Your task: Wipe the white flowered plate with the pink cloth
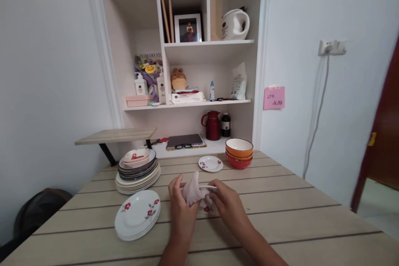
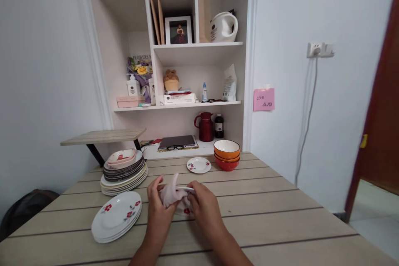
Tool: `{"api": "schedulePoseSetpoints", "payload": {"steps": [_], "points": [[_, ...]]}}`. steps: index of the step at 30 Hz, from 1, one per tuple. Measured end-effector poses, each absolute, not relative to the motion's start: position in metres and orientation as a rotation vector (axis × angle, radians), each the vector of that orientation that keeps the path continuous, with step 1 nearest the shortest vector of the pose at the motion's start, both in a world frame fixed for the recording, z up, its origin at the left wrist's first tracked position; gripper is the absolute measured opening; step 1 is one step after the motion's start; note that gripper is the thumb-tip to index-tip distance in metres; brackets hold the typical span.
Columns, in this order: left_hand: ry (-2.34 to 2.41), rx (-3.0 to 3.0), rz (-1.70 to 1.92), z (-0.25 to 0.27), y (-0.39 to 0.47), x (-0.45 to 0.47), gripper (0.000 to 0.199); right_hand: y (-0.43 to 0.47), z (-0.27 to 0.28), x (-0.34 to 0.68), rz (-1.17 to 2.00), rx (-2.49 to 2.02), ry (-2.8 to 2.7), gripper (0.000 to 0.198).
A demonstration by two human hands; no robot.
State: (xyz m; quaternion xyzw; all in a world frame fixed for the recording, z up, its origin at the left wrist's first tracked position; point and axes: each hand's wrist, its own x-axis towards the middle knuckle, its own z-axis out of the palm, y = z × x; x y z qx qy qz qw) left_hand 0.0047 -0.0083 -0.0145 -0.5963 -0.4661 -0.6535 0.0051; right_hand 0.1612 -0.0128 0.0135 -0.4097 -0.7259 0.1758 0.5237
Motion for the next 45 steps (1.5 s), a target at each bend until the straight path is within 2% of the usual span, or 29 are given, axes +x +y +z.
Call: {"api": "schedulePoseSetpoints", "payload": {"steps": [4, 11, 15, 16, 20, 22, 24, 28, 33, 39, 45], "points": [[-1.377, -1.902, -1.813, -0.015, -0.012, 0.003, 0.046, -0.013, 0.011, 0.162, 0.334, -0.967, -1.797, 0.019], [-1.448, -2.358, -1.670, -0.010, -0.016, 0.001, 0.046, -0.013, 0.015, 0.171, -0.072, -1.070, -1.956, 0.027], [-1.468, -2.508, -1.717, -0.011, -0.019, 0.003, 0.067, -0.015, 0.018, 0.172, -0.220, -1.113, -2.010, 0.025], [-1.472, -2.514, -1.714, -0.011, -0.019, 0.003, 0.067, -0.016, 0.019, 0.172, -0.246, -1.106, -2.018, 0.025], [-1.455, -2.380, -1.682, -0.008, -0.019, 0.002, 0.031, -0.018, 0.021, 0.171, -0.285, -0.980, -2.036, 0.020], [-1.412, -2.317, -1.662, -0.006, -0.018, 0.000, 0.018, -0.019, 0.022, 0.171, -0.221, -0.914, -2.039, 0.020], [-1.353, -2.318, -1.643, -0.005, -0.016, 0.000, 0.016, -0.018, 0.023, 0.171, -0.082, -0.878, -2.033, 0.020], [-1.336, -2.328, -1.704, -0.007, -0.015, 0.001, 0.025, -0.017, 0.024, 0.172, 0.267, -0.881, -1.959, 0.017], [-1.453, -2.322, -1.952, -0.007, -0.017, 0.004, 0.033, -0.016, 0.022, 0.171, 0.662, -0.867, -1.820, 0.014], [-1.620, -2.334, -2.266, 0.002, -0.021, 0.007, 0.035, -0.012, 0.017, 0.167, 0.895, -0.856, -1.590, 0.010], [-1.728, -2.155, -2.547, 0.003, -0.021, 0.008, 0.039, -0.012, 0.011, 0.157, 1.145, -0.801, -1.328, 0.018]]}}
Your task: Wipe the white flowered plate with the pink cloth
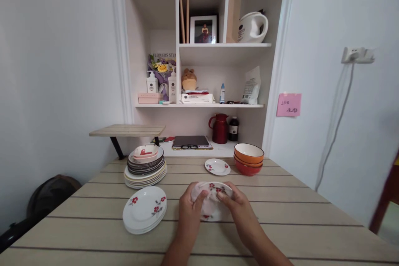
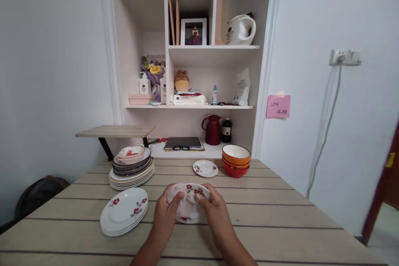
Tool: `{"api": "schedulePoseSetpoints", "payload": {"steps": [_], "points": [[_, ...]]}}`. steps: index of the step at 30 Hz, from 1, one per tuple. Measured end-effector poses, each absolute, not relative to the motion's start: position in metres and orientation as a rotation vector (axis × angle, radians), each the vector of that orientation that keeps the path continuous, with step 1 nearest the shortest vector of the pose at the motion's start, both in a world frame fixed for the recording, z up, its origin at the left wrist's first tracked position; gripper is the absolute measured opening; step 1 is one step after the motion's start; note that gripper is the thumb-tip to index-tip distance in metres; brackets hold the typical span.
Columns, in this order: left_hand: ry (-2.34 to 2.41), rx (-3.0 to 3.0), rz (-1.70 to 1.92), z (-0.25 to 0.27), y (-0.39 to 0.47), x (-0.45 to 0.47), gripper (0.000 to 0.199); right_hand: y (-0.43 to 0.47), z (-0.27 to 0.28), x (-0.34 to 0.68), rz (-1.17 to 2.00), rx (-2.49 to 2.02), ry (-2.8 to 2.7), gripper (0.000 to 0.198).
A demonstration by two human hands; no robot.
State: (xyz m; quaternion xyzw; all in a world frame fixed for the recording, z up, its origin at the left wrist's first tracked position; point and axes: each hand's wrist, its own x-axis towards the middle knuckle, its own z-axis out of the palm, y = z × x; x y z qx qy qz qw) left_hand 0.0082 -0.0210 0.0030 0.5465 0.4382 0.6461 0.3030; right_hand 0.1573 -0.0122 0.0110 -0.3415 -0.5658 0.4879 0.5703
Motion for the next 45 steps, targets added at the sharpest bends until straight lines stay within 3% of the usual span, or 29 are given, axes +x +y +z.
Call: {"api": "schedulePoseSetpoints", "payload": {"steps": [6, 11, 20, 25, 32, 40, 45], "points": [[1.153, 1.292, 1.708, -0.001, -0.016, 0.009, 0.041, -0.011, 0.007, 0.153, 1.246, -0.722, -1.123, 0.032], [1.068, 1.182, 1.691, -0.006, -0.012, 0.012, 0.045, -0.013, 0.011, 0.154, 1.190, -0.726, -1.114, 0.032], [1.135, 1.123, 1.708, 0.002, -0.022, 0.016, 0.047, -0.005, 0.007, 0.148, 1.451, -0.613, -0.956, 0.048], [1.248, 1.288, 1.819, 0.003, -0.025, 0.016, 0.040, -0.007, 0.012, 0.159, 0.988, -0.823, -1.262, 0.034], [1.399, 1.553, 1.987, -0.008, -0.017, 0.005, 0.030, -0.009, 0.011, 0.165, 0.186, -0.854, -1.627, 0.039], [1.364, 2.314, 1.915, -0.008, -0.019, 0.005, 0.016, -0.009, 0.014, 0.171, -0.215, -0.901, -1.730, 0.047], [1.343, 2.411, 1.938, -0.008, -0.021, 0.005, 0.015, -0.014, 0.019, 0.169, -0.183, -0.869, -1.853, 0.021]]}}
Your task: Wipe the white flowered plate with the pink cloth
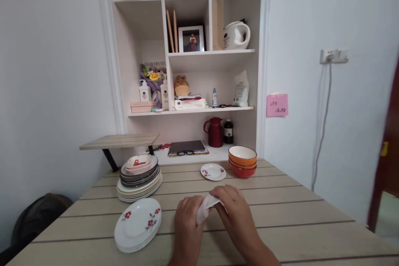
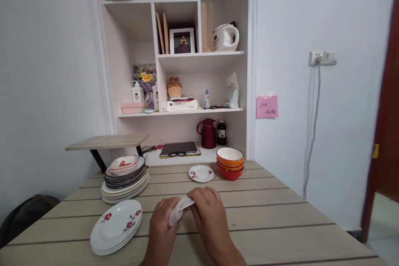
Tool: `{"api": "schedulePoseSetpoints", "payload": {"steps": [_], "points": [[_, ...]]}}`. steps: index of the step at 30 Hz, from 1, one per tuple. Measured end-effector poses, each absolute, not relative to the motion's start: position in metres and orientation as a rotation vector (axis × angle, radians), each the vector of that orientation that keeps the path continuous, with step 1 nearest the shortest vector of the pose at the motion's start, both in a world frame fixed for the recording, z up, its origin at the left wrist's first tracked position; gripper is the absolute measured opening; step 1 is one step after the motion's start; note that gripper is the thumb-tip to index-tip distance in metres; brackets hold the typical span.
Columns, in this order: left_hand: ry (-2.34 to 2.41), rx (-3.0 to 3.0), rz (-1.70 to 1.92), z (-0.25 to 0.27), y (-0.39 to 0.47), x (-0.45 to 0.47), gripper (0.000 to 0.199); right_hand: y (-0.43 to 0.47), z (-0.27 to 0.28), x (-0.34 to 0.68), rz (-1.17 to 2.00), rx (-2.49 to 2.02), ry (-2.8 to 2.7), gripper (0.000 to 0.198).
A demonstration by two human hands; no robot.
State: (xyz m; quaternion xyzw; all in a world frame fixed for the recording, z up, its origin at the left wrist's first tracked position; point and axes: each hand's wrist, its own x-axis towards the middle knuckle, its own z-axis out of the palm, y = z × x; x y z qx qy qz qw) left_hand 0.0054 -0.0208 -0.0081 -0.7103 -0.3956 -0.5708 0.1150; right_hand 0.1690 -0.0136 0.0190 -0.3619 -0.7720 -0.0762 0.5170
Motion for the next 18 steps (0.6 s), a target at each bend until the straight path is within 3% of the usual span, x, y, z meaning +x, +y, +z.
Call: {"api": "schedulePoseSetpoints", "payload": {"steps": [4, 9, 18], "points": [[-1.256, -2.135, -1.836, -0.009, -0.022, 0.007, 0.013, -0.015, 0.018, 0.169, 0.015, -0.868, -1.860, 0.018], [-1.587, -2.344, -2.193, -0.002, -0.025, 0.013, 0.028, -0.013, 0.016, 0.170, 0.223, -0.836, -1.812, 0.020], [-1.723, -2.265, -2.402, 0.005, -0.025, 0.016, 0.033, -0.011, 0.016, 0.169, 0.658, -0.868, -1.588, 0.017]]}}
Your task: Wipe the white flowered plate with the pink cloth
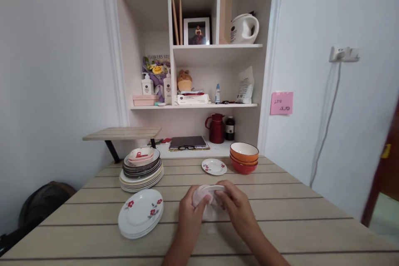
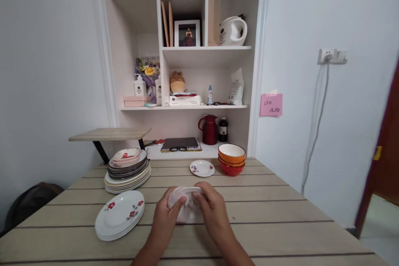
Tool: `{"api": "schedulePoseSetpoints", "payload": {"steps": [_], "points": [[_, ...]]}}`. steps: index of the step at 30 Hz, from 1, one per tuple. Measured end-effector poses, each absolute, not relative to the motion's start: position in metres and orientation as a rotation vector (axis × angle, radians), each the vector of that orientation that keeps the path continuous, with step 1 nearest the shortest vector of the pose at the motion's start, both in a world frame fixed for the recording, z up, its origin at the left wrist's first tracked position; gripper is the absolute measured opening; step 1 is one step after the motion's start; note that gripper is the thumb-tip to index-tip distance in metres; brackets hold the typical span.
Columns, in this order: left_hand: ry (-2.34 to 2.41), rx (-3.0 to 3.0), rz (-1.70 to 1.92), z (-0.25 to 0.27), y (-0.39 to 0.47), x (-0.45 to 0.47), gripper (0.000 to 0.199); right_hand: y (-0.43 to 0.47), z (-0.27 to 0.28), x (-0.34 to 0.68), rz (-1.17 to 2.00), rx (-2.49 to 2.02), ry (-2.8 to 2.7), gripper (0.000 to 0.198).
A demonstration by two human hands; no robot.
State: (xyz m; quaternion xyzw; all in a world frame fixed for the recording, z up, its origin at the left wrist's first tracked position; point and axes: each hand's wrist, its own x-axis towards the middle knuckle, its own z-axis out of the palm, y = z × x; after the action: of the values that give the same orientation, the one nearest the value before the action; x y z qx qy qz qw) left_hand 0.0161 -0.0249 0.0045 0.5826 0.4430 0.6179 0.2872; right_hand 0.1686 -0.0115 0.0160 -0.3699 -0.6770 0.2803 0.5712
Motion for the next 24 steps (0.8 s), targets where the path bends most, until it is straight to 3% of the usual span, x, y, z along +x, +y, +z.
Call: {"api": "schedulePoseSetpoints", "payload": {"steps": [16, 18, 24], "points": [[1.273, 1.297, 1.795, 0.007, -0.024, 0.019, 0.029, -0.011, 0.010, 0.158, 1.140, -0.785, -1.251, 0.025], [1.295, 1.339, 1.813, 0.006, -0.024, 0.019, 0.028, -0.011, 0.012, 0.161, 1.035, -0.845, -1.360, 0.024], [1.394, 1.870, 1.950, -0.001, -0.023, 0.014, 0.019, -0.010, 0.014, 0.168, 0.335, -0.899, -1.638, 0.021]]}}
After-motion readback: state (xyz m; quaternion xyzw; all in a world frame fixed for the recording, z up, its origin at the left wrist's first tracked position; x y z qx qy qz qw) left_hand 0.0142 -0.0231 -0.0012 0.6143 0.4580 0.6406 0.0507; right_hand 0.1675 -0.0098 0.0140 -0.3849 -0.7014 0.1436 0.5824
